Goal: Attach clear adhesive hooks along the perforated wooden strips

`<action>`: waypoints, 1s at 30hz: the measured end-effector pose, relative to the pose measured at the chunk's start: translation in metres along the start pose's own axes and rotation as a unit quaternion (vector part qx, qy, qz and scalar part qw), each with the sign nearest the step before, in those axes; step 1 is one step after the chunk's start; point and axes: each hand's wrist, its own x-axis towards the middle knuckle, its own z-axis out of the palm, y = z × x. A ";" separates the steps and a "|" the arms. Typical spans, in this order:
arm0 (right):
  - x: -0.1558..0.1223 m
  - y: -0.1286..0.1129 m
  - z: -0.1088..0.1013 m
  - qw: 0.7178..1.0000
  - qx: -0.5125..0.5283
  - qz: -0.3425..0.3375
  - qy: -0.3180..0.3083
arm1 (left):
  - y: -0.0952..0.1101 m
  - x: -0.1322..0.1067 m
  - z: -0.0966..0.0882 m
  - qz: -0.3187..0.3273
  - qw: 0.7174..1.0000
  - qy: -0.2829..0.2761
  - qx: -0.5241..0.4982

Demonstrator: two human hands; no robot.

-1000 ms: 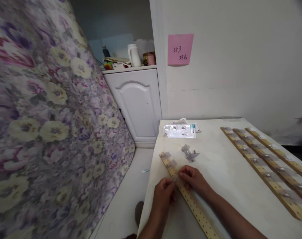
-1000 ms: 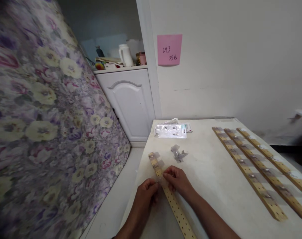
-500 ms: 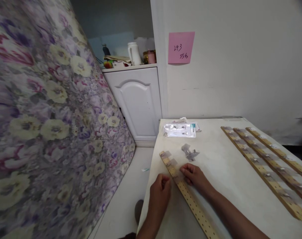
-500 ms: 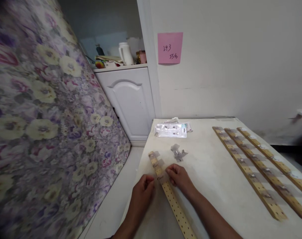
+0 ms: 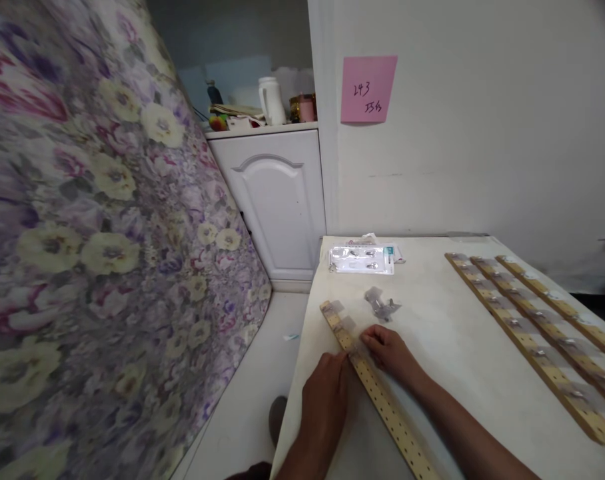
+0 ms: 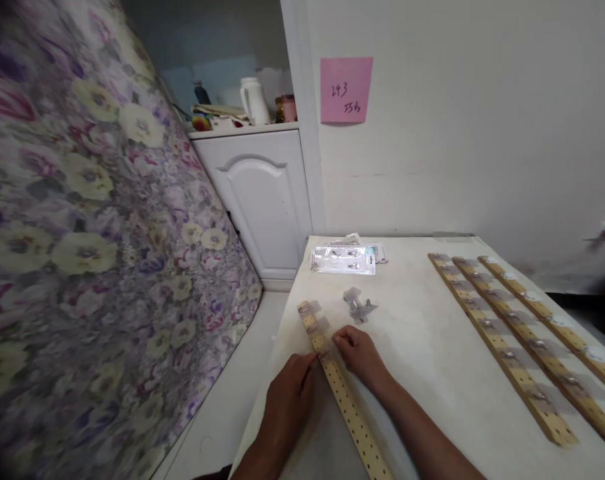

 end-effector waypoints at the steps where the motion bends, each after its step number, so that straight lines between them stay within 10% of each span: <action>1: 0.000 0.001 0.000 1.000 -0.013 -0.006 0.003 | -0.001 0.000 0.000 -0.001 1.000 -0.005 0.007; 30: 0.002 0.006 -0.004 0.994 -0.088 -0.049 0.039 | 0.006 0.003 0.001 -0.018 0.996 -0.040 0.078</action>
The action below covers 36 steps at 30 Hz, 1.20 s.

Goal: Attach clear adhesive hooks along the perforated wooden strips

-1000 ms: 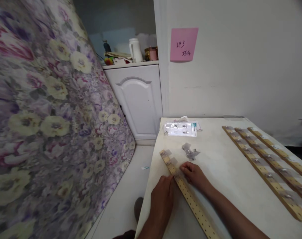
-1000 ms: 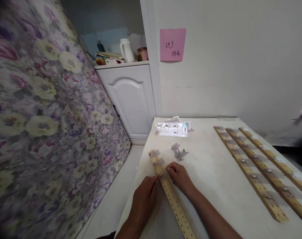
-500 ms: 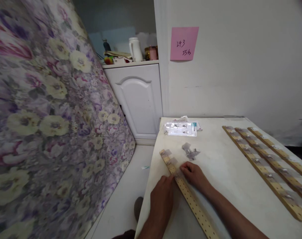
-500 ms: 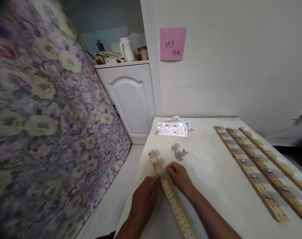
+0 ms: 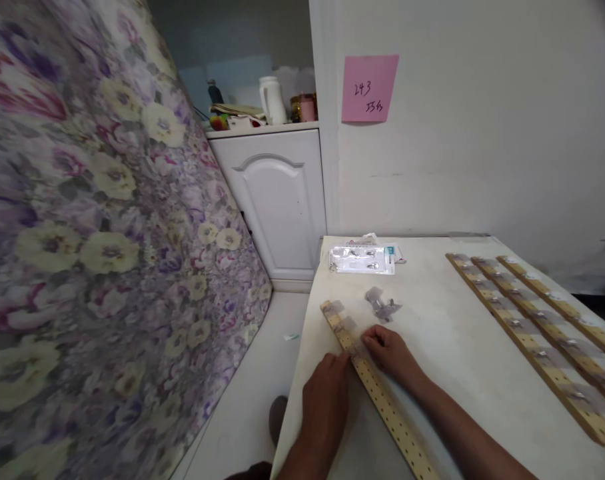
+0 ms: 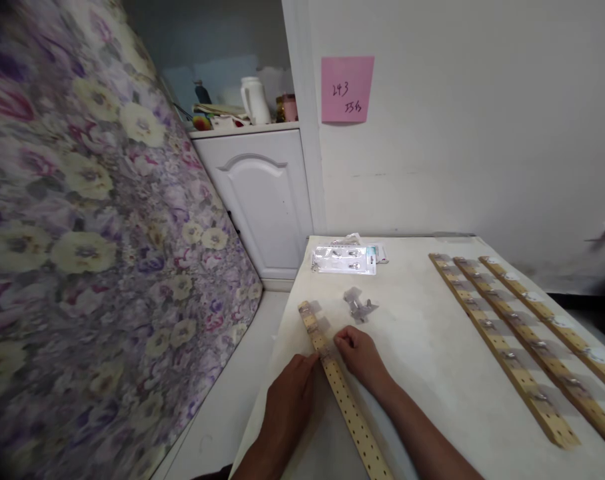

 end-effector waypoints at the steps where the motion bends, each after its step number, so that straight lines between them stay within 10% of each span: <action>1: 0.000 0.000 0.000 1.000 -0.003 -0.002 0.001 | 0.000 0.000 0.000 0.000 1.000 -0.002 0.002; 36: -0.004 -0.009 0.000 1.000 -0.028 -0.008 0.004 | -0.002 0.003 0.001 0.010 0.998 -0.025 0.052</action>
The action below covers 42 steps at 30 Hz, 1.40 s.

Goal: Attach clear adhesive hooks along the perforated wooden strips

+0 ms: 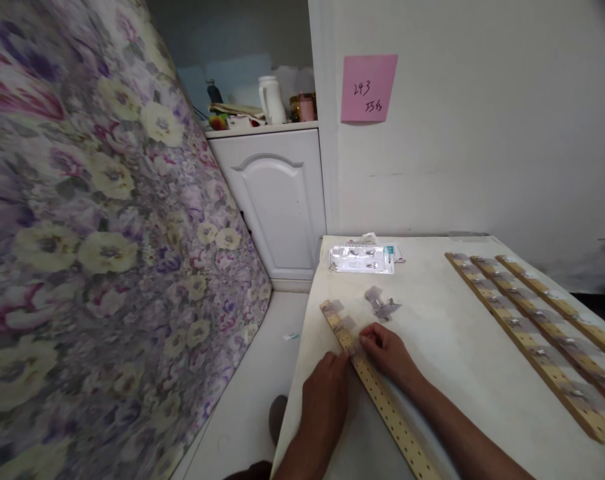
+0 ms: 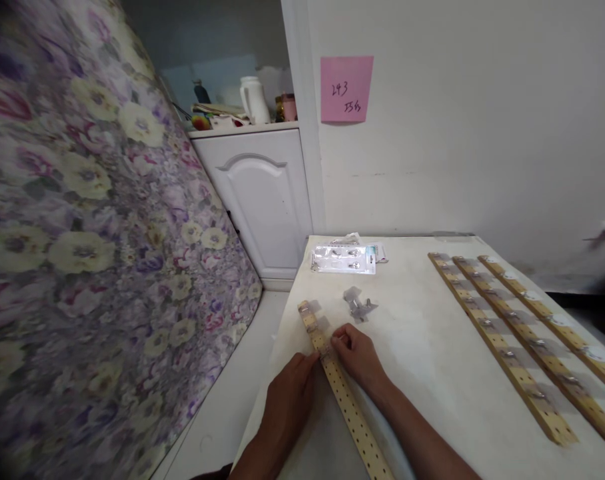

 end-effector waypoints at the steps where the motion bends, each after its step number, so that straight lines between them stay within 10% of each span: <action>1: 0.000 -0.001 0.001 1.000 -0.007 0.001 0.003 | 0.000 0.000 0.000 0.000 1.000 0.000 -0.002; 35: -0.004 -0.003 0.009 0.999 -0.003 -0.018 0.027 | 0.006 0.001 -0.006 0.010 0.996 0.043 -0.072; 42: 0.001 0.004 -0.037 0.978 -0.046 -0.066 0.193 | 0.012 0.000 -0.018 -0.038 0.991 0.059 -0.110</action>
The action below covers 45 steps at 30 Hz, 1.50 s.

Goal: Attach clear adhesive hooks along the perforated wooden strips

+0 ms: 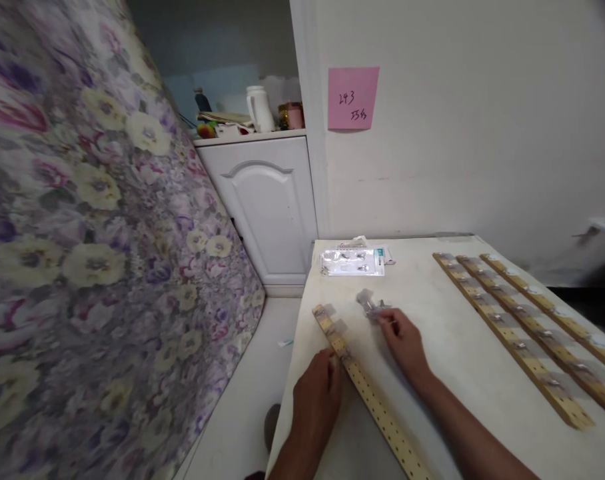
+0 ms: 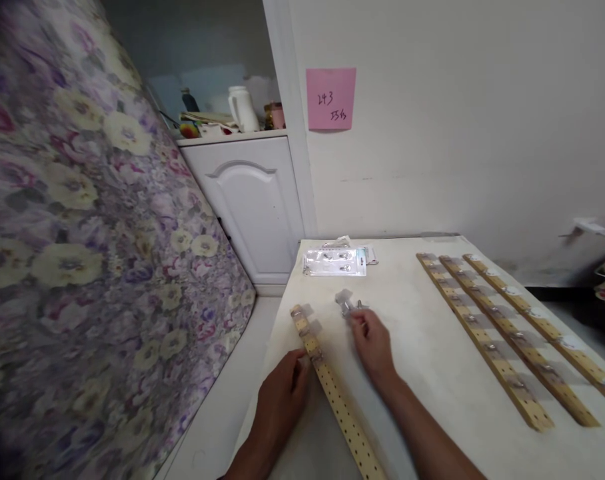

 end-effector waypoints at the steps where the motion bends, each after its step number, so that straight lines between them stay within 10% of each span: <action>1: 0.006 0.007 -0.008 0.999 -0.018 -0.002 0.029 | 0.001 0.000 -0.002 -0.009 1.000 0.000 -0.001; 13: 0.035 0.035 -0.009 0.981 -0.194 0.028 0.006 | 0.000 0.000 -0.002 -0.016 0.999 -0.018 0.039; 24: 0.020 0.016 -0.019 0.998 0.010 -0.009 0.054 | 0.009 0.004 -0.002 0.016 0.993 0.023 -0.113; 35: -0.022 -0.030 -0.007 0.955 0.035 -0.280 -0.094 | 0.006 0.008 0.015 -0.053 0.854 -0.102 -0.507; 45: -0.038 -0.028 -0.009 0.944 0.013 -0.299 -0.136 | 0.004 0.008 0.014 -0.109 0.830 -0.102 -0.537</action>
